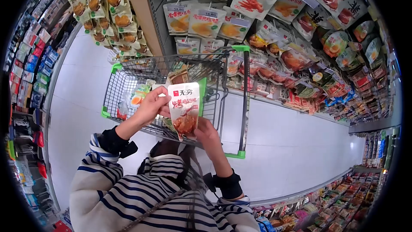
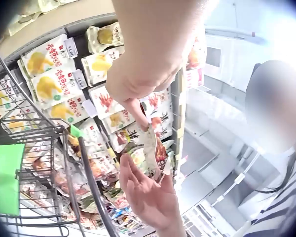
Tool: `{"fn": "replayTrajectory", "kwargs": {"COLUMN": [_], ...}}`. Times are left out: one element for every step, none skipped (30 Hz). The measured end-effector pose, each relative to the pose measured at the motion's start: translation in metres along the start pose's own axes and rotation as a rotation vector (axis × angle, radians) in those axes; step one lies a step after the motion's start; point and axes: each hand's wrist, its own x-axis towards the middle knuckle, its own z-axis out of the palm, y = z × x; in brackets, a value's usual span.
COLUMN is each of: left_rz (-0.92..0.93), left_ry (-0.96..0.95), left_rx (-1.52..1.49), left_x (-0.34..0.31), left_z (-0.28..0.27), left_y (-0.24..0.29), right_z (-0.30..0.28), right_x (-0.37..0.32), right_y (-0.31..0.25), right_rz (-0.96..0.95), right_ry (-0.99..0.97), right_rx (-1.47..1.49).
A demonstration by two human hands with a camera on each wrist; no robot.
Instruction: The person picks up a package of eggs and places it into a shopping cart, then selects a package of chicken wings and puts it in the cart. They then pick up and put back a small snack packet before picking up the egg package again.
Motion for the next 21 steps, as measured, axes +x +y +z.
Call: {"fn": "replayTrajectory", "kwargs": {"left_rz": [-0.004,-0.010,-0.029,-0.018,-0.010,-0.003,-0.002,0.002,0.008,0.002,-0.006,-0.015,-0.018,-0.018,-0.020,-0.020,-0.021,-0.023,-0.019,-0.016,-0.015], "left_ry": [-0.021,-0.042,-0.051,-0.071,-0.093,-0.114,-0.119,-0.124,-0.128,-0.123,-0.116,-0.109,-0.105,-0.100,-0.097,-0.103,-0.108,-0.113,-0.107,-0.100,-0.094], "left_rx": [-0.010,-0.021,-0.029,-0.044,-0.059,-0.076,-0.082,-0.087,-0.092,-0.097,-0.103,-0.107,-0.095,-0.083,-0.071,-0.069,-0.067,-0.065,-0.057,-0.049,-0.039], "left_x": [-0.011,-0.021,-0.029,-0.037,-0.043,-0.048,-0.051,-0.054,-0.056,-0.059,-0.063,-0.066,-0.069,-0.071,-0.073,-0.075,-0.077,-0.078,-0.079,-0.079,-0.080], "left_z": [0.009,0.017,0.025,0.031,0.037,0.041,0.043,0.044,0.045,0.048,0.051,0.054,0.056,0.057,0.058,0.060,0.061,0.061,0.062,0.062,0.063], "left_y": [0.002,0.003,0.005,0.005,0.004,0.002,-0.003,-0.007,-0.010,-0.012,-0.014,-0.016,-0.017,-0.018,-0.019,-0.020,-0.020,-0.021,-0.022,-0.023,-0.024], "right_z": [0.002,0.002,0.001,0.002,0.003,0.003,0.003,0.004,0.003,0.003,0.002,0.001,-0.001,-0.002,-0.002,-0.001,0.000,0.000,0.000,0.000,0.000], "right_x": [-0.011,-0.022,-0.032,-0.040,-0.048,-0.054,-0.059,-0.064,-0.067,-0.070,-0.074,-0.077,-0.080,-0.081,-0.084,-0.086,-0.089,-0.090,-0.091,-0.092,-0.093], "right_y": [-0.001,-0.004,-0.009,-0.013,-0.015,-0.015,-0.015,-0.014,-0.013,-0.011,-0.009,-0.006,-0.004,-0.003,-0.003,-0.003,-0.003,-0.002,0.000,0.002,0.003], "right_rz": [-0.020,-0.021,-0.023,-0.026,-0.036,-0.014,0.009,0.031,0.040,0.051,0.063,0.061,0.058,0.053,0.053,0.054,0.055,0.057,0.058,0.060,0.035], "right_ry": [0.002,-0.039,-0.080,-0.120,-0.148,-0.143,-0.136,-0.132,-0.121,-0.110,-0.099,-0.104,-0.110,-0.116,-0.116,-0.116,-0.115,-0.107,-0.099,-0.092,-0.081], "right_rx": [-0.039,-0.052,-0.066,-0.078,-0.058,-0.063,-0.068,-0.074,-0.082,-0.089,-0.093,-0.090,-0.088,-0.086,-0.084,-0.082,-0.079,-0.066,-0.053,-0.040,-0.052]}}
